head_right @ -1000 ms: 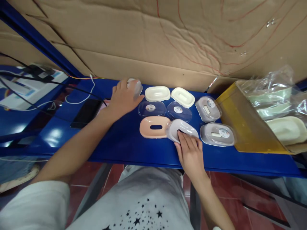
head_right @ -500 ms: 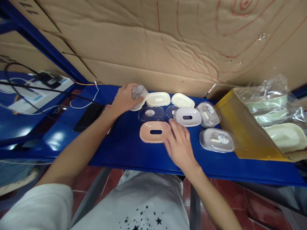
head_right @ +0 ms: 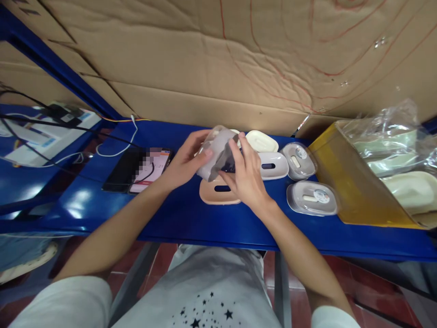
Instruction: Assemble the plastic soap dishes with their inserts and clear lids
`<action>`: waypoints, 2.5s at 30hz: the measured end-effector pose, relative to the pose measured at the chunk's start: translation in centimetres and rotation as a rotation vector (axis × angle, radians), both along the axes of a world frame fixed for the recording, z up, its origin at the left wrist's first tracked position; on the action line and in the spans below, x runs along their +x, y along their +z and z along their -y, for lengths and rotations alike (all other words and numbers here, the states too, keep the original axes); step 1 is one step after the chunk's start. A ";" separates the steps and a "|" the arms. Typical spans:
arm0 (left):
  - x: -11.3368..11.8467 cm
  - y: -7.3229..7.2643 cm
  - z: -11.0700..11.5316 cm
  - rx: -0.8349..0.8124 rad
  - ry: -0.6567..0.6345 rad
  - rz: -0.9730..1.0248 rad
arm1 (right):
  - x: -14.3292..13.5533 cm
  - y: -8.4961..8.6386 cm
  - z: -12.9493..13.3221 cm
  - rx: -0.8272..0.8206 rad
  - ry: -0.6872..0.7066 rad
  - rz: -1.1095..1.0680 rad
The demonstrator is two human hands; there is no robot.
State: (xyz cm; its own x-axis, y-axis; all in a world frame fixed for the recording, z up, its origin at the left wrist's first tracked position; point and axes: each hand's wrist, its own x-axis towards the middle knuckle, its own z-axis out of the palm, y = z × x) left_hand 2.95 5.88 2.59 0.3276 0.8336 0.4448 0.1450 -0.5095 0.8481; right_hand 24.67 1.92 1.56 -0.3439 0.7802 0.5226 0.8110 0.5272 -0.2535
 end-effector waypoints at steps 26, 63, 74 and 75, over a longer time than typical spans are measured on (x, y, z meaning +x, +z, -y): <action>-1.6 -3.8 -3.4 0.191 0.430 -0.660 | 1.1 -0.7 -0.2 -0.080 -0.048 0.204; 3.0 -2.7 10.4 0.803 -0.362 -0.651 | 7.8 -3.2 13.1 -0.292 -0.113 -0.141; 1.8 -3.5 15.7 0.470 -0.264 -0.774 | 8.4 -4.3 13.4 -0.200 -0.237 -0.213; 2.0 -3.4 15.6 0.460 -0.266 -0.767 | 8.6 -4.4 13.5 -0.203 -0.232 -0.200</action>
